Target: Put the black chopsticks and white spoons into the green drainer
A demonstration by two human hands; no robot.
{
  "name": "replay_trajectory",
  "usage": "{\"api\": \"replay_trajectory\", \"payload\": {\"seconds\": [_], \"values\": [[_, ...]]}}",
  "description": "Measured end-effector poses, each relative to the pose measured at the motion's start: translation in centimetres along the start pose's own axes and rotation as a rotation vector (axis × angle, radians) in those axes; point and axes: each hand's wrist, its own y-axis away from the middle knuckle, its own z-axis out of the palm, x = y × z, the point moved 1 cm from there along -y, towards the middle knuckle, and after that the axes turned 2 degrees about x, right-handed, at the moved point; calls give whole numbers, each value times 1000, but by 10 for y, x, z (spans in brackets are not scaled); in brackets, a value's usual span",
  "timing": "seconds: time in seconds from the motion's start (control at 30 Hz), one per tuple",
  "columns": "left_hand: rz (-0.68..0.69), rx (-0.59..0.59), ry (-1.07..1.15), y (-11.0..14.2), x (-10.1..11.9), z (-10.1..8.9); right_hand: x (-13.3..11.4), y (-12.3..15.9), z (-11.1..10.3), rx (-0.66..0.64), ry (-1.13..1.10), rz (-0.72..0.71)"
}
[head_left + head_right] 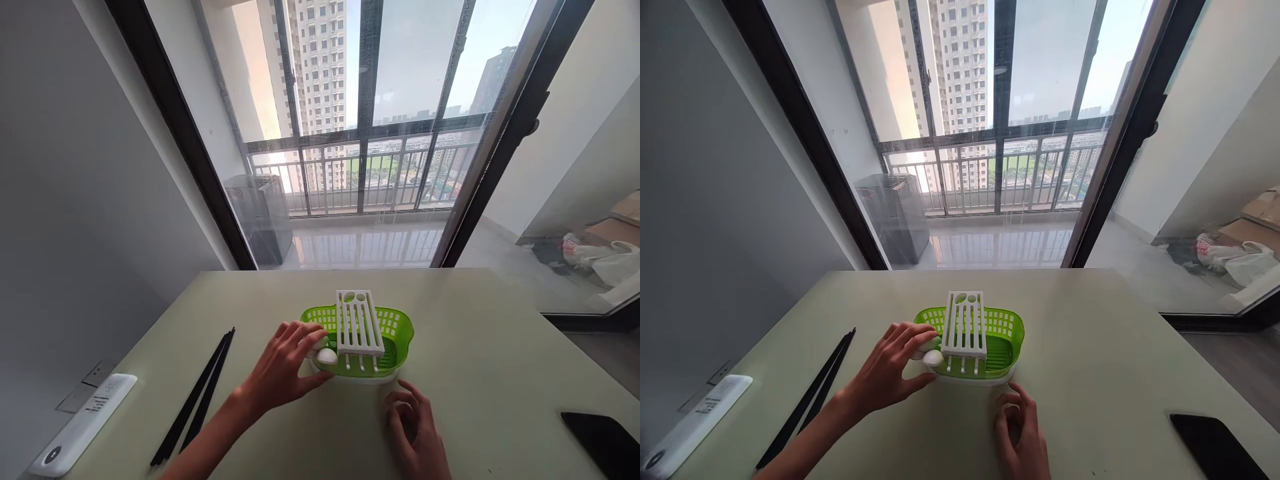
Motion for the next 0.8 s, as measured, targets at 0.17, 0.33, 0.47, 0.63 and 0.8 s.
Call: {"api": "replay_trajectory", "payload": {"seconds": [0.17,0.33,0.47,0.63,0.8], "values": [[223,13,-66,-23,-16,8,5,-1,2,20,8,-24],[443,41,-131,-40,-25,8,-2,-2,1,30,25,-44],[488,100,-84,-43,-28,2,-7,-2,0,30,42,-35],[423,190,42,-39,-36,-11,-8,-2,0,21,50,-20],[-64,373,149,-32,-53,-28,-3,-5,-6,-37,56,-44]]}}
